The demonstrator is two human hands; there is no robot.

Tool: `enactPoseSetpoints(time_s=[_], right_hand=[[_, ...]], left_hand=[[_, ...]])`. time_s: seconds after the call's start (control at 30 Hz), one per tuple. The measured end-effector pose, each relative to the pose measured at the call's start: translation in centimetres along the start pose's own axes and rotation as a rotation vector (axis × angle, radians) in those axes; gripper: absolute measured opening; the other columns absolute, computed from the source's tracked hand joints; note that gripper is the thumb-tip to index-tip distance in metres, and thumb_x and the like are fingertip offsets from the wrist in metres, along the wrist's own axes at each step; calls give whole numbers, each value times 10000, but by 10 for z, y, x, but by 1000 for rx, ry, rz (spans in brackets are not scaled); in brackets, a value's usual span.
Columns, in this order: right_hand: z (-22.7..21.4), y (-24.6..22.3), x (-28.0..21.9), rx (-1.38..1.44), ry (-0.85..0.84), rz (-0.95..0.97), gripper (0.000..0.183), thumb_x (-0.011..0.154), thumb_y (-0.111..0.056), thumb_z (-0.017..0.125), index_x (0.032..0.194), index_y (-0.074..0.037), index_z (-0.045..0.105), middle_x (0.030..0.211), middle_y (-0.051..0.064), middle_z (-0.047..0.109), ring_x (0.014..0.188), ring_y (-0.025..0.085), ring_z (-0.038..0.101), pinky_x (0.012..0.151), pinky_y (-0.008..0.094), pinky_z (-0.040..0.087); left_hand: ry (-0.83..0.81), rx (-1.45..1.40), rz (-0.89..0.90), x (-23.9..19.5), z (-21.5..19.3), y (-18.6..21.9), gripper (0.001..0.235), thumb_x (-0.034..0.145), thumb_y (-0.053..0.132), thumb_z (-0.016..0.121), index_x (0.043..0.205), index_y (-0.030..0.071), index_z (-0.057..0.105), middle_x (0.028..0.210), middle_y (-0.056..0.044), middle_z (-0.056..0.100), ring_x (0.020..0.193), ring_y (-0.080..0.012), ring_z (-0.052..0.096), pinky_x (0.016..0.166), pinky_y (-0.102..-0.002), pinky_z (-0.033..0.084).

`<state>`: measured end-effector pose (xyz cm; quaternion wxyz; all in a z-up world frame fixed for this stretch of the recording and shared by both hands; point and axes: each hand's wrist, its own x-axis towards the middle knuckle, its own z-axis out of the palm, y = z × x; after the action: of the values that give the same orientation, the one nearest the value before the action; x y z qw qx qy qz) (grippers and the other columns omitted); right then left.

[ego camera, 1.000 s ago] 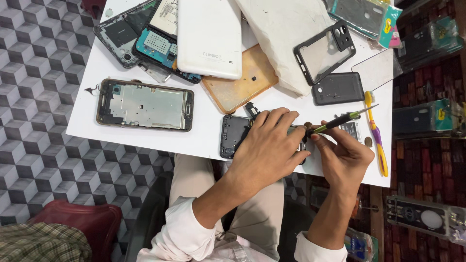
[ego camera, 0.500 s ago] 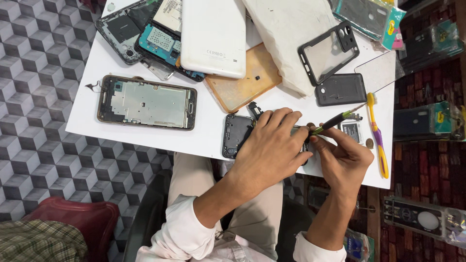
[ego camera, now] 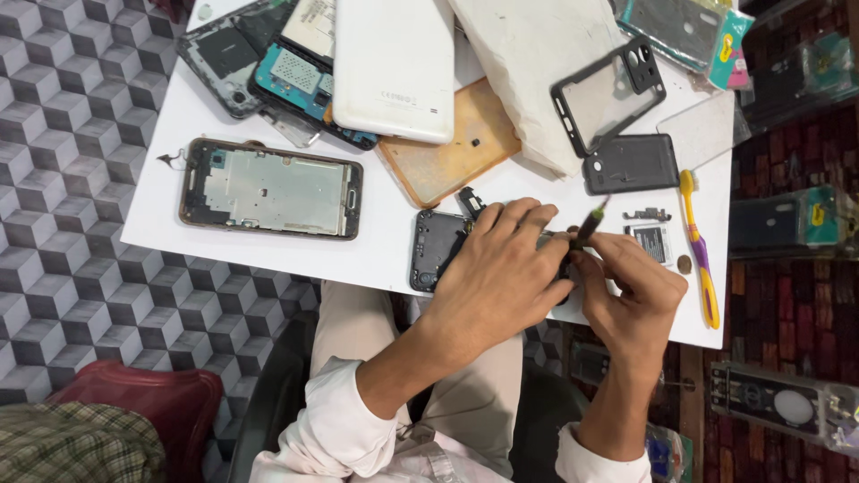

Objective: The person uses a screwdriver to remove screws from the back of a disassembled smartphone. They then use a prying tool to lift and separate the battery from the phone chassis.

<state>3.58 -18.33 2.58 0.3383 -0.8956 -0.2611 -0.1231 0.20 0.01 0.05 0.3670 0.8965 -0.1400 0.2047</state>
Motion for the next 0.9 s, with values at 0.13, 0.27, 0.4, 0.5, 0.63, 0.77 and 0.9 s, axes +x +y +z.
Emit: enactPoseSetpoints(time_s=[0.13, 0.27, 0.4, 0.5, 0.63, 0.77, 0.9], right_hand=[[1, 14, -1, 366, 75, 150, 246, 932, 150, 699, 1173, 114, 674, 1069, 157, 734, 953, 178, 720, 836, 279, 611], [5, 24, -4, 486, 129, 147, 266, 946, 144, 711, 1197, 133, 622, 1108, 173, 712, 1062, 221, 726, 958, 317, 621], [5, 22, -6, 489, 73, 163, 234, 943, 149, 695, 1170, 133, 643, 1126, 178, 714, 1074, 224, 722, 954, 327, 625], [6, 19, -5, 509, 57, 149, 232, 940, 137, 698, 1166, 128, 649, 1137, 179, 711, 1092, 221, 724, 968, 328, 635], [7, 18, -6, 437, 65, 168, 220, 938, 115, 721, 1149, 130, 658, 1109, 181, 724, 1044, 207, 733, 914, 309, 640], [6, 16, -6, 390, 55, 170, 217, 943, 120, 721, 1152, 133, 668, 1084, 172, 732, 995, 184, 730, 868, 292, 637], [6, 13, -5, 420, 38, 171, 215, 945, 122, 701, 1158, 129, 669, 1092, 156, 731, 1013, 167, 729, 896, 278, 636]], left_hand=[[-12, -28, 1, -1, -3, 2, 475, 848, 378, 753, 1143, 6, 726, 1280, -174, 634, 1269, -304, 526, 1064, -447, 401], [-2, -27, 1, 0, -4, 3, 465, 857, 374, 755, 1154, 17, 721, 1274, -159, 631, 1269, -298, 528, 1065, -446, 400], [-12, -18, 8, 0, -7, 4, 466, 857, 380, 756, 1148, 19, 712, 1284, -160, 624, 1276, -302, 524, 1066, -447, 398], [-20, -15, 9, 1, -7, 4, 462, 859, 384, 754, 1145, 24, 711, 1288, -160, 621, 1278, -301, 523, 1069, -448, 396], [-9, -22, 12, 0, -4, 3, 480, 858, 385, 752, 1177, 28, 711, 1293, -159, 621, 1272, -298, 523, 1068, -447, 394], [3, -22, 13, -1, -3, 3, 504, 854, 387, 754, 1197, 22, 709, 1295, -162, 621, 1272, -298, 523, 1067, -447, 393], [1, -19, 10, -1, -3, 3, 498, 855, 392, 754, 1182, 18, 713, 1293, -161, 621, 1279, -297, 522, 1074, -442, 395]])
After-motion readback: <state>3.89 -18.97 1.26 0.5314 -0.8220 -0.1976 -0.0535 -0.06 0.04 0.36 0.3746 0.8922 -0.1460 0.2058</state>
